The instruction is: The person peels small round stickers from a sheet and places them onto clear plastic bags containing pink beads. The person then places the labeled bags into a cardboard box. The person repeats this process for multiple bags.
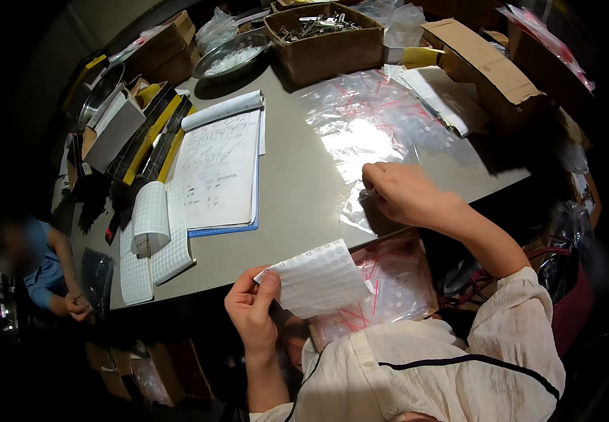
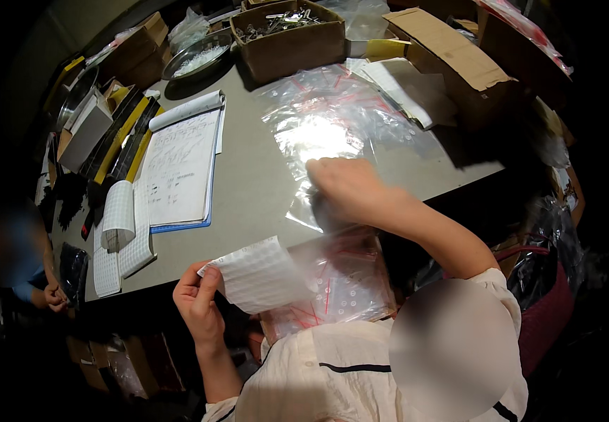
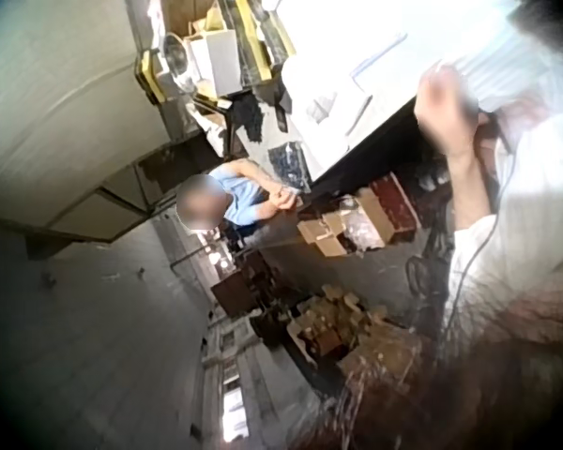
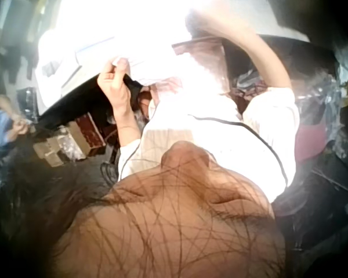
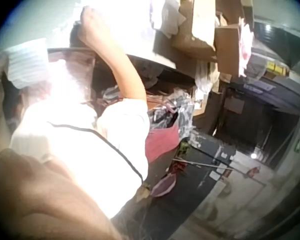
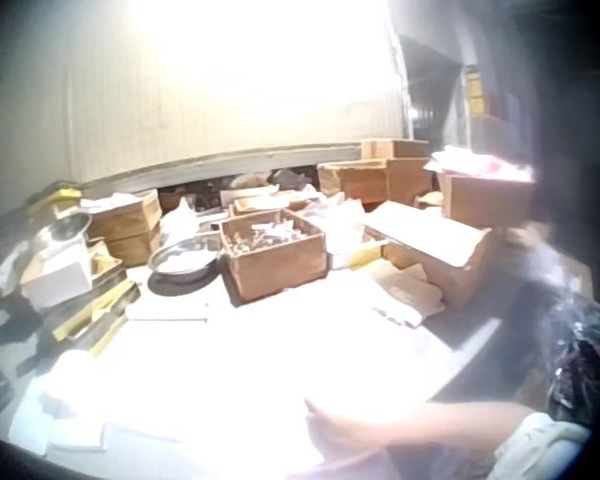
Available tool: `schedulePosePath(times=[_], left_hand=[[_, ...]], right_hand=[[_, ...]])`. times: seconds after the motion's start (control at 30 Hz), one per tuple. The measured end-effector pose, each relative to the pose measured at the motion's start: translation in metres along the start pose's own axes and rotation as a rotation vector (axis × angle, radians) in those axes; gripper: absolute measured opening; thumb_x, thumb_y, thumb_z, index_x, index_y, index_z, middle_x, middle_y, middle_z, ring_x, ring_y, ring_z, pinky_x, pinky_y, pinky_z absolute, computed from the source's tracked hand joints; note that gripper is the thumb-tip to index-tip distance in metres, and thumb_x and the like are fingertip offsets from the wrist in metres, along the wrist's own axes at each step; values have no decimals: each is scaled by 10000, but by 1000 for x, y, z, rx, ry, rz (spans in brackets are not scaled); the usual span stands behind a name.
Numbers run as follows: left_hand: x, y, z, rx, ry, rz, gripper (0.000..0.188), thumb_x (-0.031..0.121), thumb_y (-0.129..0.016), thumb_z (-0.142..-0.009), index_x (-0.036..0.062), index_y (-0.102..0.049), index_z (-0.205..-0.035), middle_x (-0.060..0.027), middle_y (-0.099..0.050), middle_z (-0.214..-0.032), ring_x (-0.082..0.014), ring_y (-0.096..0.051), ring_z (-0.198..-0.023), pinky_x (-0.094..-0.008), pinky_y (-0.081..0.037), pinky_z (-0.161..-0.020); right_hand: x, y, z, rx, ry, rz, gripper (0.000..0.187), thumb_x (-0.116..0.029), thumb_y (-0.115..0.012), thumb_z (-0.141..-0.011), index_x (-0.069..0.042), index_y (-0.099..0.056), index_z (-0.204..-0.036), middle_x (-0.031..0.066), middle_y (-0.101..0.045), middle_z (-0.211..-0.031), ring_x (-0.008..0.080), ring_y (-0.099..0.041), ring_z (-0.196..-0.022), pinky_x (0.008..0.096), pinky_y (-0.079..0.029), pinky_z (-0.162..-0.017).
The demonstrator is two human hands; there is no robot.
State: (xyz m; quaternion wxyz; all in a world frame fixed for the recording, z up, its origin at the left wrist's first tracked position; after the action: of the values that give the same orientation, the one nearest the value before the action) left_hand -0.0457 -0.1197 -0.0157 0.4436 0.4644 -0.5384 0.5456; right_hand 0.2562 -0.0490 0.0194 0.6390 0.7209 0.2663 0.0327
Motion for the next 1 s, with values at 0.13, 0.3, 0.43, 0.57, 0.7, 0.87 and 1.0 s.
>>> schedulePosePath(times=[0.13, 0.3, 0.43, 0.57, 0.7, 0.87, 1.0], left_hand=[[1, 4, -1, 19, -24, 27, 182, 93, -720, -960, -72, -713, -1037, 16, -634, -797, -33, -499, -694, -189, -363, -653], [4, 4, -1, 41, -35, 58, 173, 82, -717, -959, -72, -709, -1038, 12, -646, -806, -35, -511, -697, -186, -367, -658], [0, 0, -4, -16, -9, 52, 171, 82, -715, -963, -69, -713, -1044, -9, -681, -840, -47, -562, -728, -186, -418, -693], [1, -10, -2, -76, 28, -12, 179, 83, -712, -971, -71, -716, -1063, -25, -703, -869, -49, -597, -765, -197, -456, -715], [-4, -17, 0, -147, 97, -20, 177, 64, -711, -973, -71, -724, -1087, -31, -719, -897, -51, -615, -780, -193, -473, -713], [-6, -32, 5, -203, 101, -34, 185, 39, -707, -972, -87, -721, -1108, -48, -738, -921, -63, -642, -807, -202, -507, -743], [-5, -48, 9, -223, 19, -199, 163, 35, -735, -947, -63, -756, -1075, -33, -756, -898, -54, -651, -786, -212, -525, -716]], right_hand=[[16, 4, 1, -207, -171, 99, 413, -286, -789, -850, -4, -540, -1020, 218, -666, -827, 442, -663, -840, 511, -511, -718], [-17, 17, 21, -439, -35, -31, 666, -559, -791, -817, 2, -585, -1109, 205, -662, -888, 420, -656, -903, 482, -513, -793], [10, 20, 19, 137, 30, 210, 647, -488, -737, -892, 13, -578, -1268, 236, -638, -1205, 393, -607, -1135, 473, -496, -943], [2, -2, 40, -53, 49, 218, 645, -408, -700, -946, 49, -546, -1374, 250, -574, -1402, 403, -558, -1244, 459, -480, -1044], [-31, 4, 58, -212, 186, 0, 455, -284, -662, -997, 33, -590, -1315, 219, -607, -1362, 384, -586, -1192, 455, -493, -1020], [-35, 15, 59, -152, 133, -322, 255, -79, -648, -967, -1, -643, -1210, 143, -684, -1141, 335, -623, -1053, 431, -498, -920], [-47, 17, 57, -50, 249, -385, 355, -66, -701, -819, -33, -617, -1162, 159, -639, -1054, 362, -601, -1005, 455, -489, -879]])
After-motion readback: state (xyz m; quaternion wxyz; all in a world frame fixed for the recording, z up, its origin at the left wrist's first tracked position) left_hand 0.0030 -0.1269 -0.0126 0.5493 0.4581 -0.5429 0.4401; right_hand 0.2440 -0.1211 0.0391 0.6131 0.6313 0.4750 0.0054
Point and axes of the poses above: each hand's wrist, its own z-axis away from the middle knuckle, its own y-axis out of the back of the hand, x = y × z, the point moved 4 cm from there along -z, towards the middle knuckle
